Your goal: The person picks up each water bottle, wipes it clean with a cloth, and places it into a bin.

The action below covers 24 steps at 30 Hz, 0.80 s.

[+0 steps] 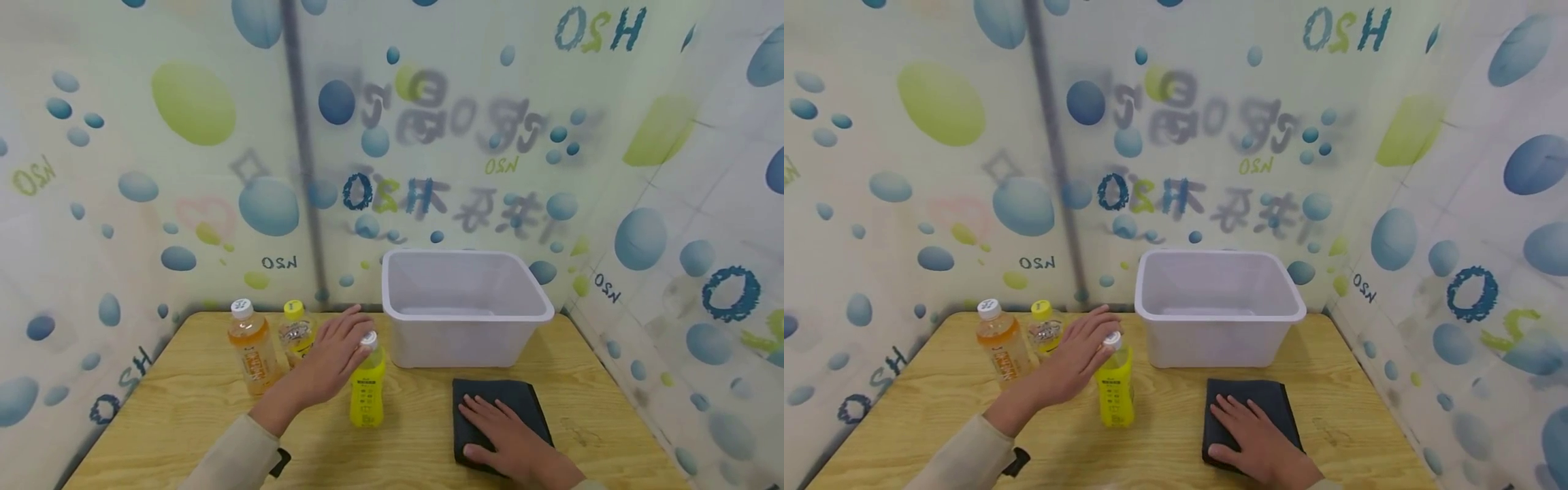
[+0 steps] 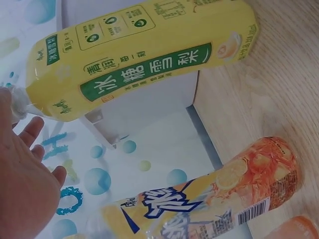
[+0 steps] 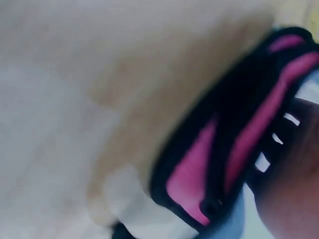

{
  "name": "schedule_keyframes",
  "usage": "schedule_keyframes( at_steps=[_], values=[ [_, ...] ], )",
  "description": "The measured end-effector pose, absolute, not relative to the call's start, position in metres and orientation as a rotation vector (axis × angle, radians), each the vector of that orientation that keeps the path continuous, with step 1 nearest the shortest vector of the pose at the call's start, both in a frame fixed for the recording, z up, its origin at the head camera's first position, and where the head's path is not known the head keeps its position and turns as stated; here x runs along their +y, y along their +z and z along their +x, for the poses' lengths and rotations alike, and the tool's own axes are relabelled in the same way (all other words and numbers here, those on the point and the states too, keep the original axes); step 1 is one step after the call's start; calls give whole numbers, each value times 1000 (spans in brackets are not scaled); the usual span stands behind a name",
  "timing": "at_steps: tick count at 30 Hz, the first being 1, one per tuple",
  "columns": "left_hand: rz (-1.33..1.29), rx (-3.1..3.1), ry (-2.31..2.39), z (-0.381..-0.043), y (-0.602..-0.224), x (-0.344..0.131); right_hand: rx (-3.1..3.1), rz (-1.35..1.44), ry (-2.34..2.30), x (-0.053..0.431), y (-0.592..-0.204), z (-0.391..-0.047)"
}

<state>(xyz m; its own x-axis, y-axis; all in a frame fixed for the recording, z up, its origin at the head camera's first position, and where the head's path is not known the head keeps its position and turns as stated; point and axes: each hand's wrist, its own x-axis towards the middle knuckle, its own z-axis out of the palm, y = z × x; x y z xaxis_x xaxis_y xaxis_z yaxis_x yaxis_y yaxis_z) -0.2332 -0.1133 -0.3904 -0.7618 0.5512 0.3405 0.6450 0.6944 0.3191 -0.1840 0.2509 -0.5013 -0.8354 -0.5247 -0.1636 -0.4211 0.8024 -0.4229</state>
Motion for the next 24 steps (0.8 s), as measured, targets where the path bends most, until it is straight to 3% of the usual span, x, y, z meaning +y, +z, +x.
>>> schedule_keyframes(
  at_steps=[17, 24],
  values=[
    [-991, -2594, -582, -227, -348, -121, 3419, -905, -295, 281, -395, -215],
    [-1057, -2397, -596, -222, -298, -115, 3379, -541, -121, 297, -361, -240]
  ],
)
